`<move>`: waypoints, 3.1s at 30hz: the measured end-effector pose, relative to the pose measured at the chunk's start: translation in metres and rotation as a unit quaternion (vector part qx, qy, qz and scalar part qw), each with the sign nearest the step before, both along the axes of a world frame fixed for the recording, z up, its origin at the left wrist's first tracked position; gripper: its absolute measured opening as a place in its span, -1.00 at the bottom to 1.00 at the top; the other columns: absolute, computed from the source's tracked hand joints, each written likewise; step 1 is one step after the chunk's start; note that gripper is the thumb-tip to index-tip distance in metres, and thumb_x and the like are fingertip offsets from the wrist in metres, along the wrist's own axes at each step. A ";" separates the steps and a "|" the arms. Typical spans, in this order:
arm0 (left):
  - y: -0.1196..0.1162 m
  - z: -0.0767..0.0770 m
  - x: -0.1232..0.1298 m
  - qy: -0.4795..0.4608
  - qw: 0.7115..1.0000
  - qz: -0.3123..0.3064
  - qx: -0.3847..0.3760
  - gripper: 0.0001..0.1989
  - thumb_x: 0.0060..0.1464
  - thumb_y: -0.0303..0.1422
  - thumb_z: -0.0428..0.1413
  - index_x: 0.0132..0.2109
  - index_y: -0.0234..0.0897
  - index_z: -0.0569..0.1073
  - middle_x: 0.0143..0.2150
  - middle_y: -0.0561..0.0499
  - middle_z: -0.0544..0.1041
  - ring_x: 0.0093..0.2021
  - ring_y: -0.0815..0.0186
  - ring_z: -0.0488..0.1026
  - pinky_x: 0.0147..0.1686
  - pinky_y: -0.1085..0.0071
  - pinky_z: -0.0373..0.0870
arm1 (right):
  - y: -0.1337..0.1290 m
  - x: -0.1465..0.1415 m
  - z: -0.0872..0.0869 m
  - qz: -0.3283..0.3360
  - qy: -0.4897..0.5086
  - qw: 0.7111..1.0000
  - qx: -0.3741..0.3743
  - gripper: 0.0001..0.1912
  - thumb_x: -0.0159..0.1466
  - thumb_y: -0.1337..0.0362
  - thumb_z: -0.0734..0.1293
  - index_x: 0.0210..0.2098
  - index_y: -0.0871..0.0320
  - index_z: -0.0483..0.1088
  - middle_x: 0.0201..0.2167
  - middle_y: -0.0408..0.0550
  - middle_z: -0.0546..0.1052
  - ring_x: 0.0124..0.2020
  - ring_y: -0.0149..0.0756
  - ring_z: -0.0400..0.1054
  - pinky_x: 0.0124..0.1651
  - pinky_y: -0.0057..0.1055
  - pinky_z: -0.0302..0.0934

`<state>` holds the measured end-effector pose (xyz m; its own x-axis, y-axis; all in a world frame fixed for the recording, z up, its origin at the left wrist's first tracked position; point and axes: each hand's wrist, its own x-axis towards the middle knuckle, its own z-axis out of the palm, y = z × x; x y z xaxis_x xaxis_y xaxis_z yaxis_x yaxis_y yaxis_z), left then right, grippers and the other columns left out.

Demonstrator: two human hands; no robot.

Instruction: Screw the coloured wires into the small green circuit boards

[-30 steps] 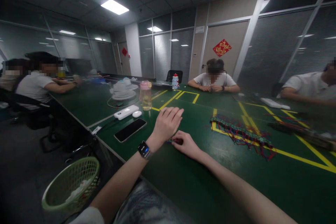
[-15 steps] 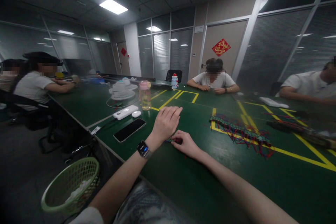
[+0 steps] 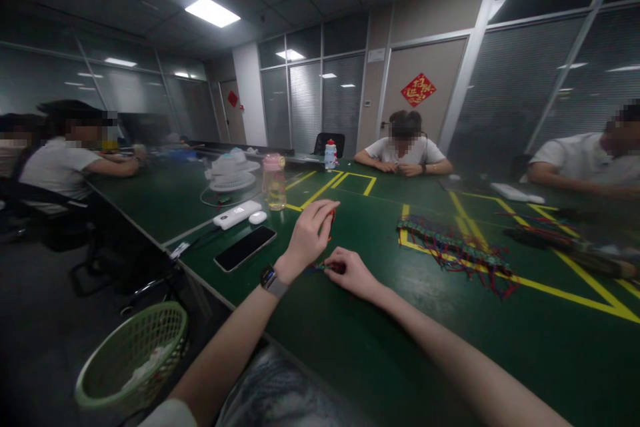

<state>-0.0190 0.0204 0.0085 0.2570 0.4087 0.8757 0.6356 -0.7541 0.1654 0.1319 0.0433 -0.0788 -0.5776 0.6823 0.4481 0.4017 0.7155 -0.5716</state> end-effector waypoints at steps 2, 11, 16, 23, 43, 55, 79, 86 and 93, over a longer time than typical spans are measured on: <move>0.002 -0.001 0.000 -0.070 0.997 -0.023 -0.037 -0.74 0.20 -0.41 -0.06 0.00 -0.22 0.39 -0.09 -0.08 0.38 -0.07 0.27 0.37 -0.04 0.29 0.34 | 0.000 0.000 0.001 -0.004 -0.001 1.000 0.000 -0.86 0.14 0.36 0.32 -0.32 0.18 0.52 -0.38 -0.07 0.43 -0.41 -0.36 0.31 -0.35 -0.44 0.21; 0.018 -0.010 -0.004 -0.256 0.906 -0.243 -0.235 -0.66 0.24 -0.32 -0.12 0.13 -0.18 0.29 0.00 -0.10 0.39 -0.15 0.33 0.45 -0.24 0.39 0.47 | -0.003 0.000 0.003 -0.003 -0.005 1.000 0.002 -0.86 0.14 0.36 0.33 -0.30 0.21 0.51 -0.39 -0.06 0.42 -0.42 -0.37 0.30 -0.36 -0.46 0.19; 0.017 -0.009 -0.009 -0.262 0.930 -0.160 -0.201 -0.70 0.07 -0.30 0.13 -0.03 -0.21 0.42 -0.13 -0.04 0.39 -0.20 0.34 0.41 -0.29 0.45 0.45 | -0.005 0.000 0.006 -0.002 -0.009 1.000 -0.001 -0.86 0.15 0.36 0.33 -0.30 0.21 0.51 -0.37 -0.06 0.42 -0.41 -0.37 0.31 -0.35 -0.45 0.21; 0.015 -0.004 -0.011 -0.269 0.883 -0.278 -0.267 -0.64 0.24 -0.28 -0.12 0.13 -0.19 0.32 0.12 -0.14 0.35 -0.04 0.25 0.45 -0.16 0.32 0.47 | -0.005 0.000 0.007 -0.001 -0.009 1.000 0.000 -0.86 0.15 0.37 0.33 -0.30 0.20 0.51 -0.37 -0.07 0.42 -0.41 -0.38 0.31 -0.35 -0.46 0.22; 0.011 -0.005 -0.006 -0.288 0.921 -0.169 -0.202 -0.71 0.02 -0.30 0.18 -0.08 -0.25 0.48 -0.16 -0.04 0.44 -0.22 0.33 0.44 -0.21 0.38 0.44 | -0.006 0.000 0.006 -0.003 -0.004 1.000 0.002 -0.85 0.14 0.39 0.33 -0.30 0.20 0.52 -0.37 -0.07 0.44 -0.38 -0.36 0.33 -0.33 -0.45 0.23; 0.011 -0.004 -0.008 -0.286 0.910 -0.204 -0.220 -0.73 0.04 -0.29 0.16 -0.10 -0.26 0.50 -0.18 -0.04 0.44 -0.23 0.35 0.43 -0.25 0.43 0.44 | -0.006 -0.001 0.007 0.000 -0.002 1.000 -0.007 -0.85 0.14 0.38 0.32 -0.31 0.20 0.51 -0.36 -0.07 0.43 -0.41 -0.38 0.32 -0.36 -0.47 0.23; 0.010 -0.008 -0.006 -0.277 0.909 -0.208 -0.233 -0.66 0.14 -0.28 0.05 0.07 -0.19 0.39 -0.12 -0.05 0.44 -0.20 0.34 0.45 -0.22 0.39 0.44 | -0.006 -0.001 0.007 -0.001 -0.001 1.000 0.001 -0.86 0.14 0.38 0.32 -0.32 0.21 0.51 -0.36 -0.06 0.44 -0.40 -0.37 0.32 -0.35 -0.46 0.22; 0.008 -0.004 -0.007 -0.275 0.899 -0.253 -0.230 -0.69 0.20 -0.27 -0.05 0.02 -0.18 0.45 0.05 -0.09 0.34 -0.05 0.28 0.42 -0.11 0.35 0.42 | -0.006 -0.001 0.007 -0.001 0.001 1.000 -0.003 -0.87 0.14 0.40 0.32 -0.32 0.22 0.51 -0.37 -0.07 0.42 -0.40 -0.38 0.32 -0.34 -0.47 0.22; 0.012 -0.004 -0.008 -0.297 0.898 -0.225 -0.235 -0.74 0.04 -0.30 0.16 -0.10 -0.24 0.50 -0.21 -0.02 0.43 -0.24 0.35 0.42 -0.27 0.45 0.39 | -0.005 -0.001 0.005 0.001 0.005 1.000 -0.006 -0.86 0.13 0.39 0.33 -0.31 0.22 0.51 -0.37 -0.07 0.42 -0.39 -0.37 0.32 -0.34 -0.47 0.22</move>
<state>-0.0274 0.0320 0.0046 0.0335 0.7410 0.6707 -0.0206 -0.6704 0.7417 0.1307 0.0386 -0.0737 -0.5745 0.6867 0.4455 0.3939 0.7090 -0.5849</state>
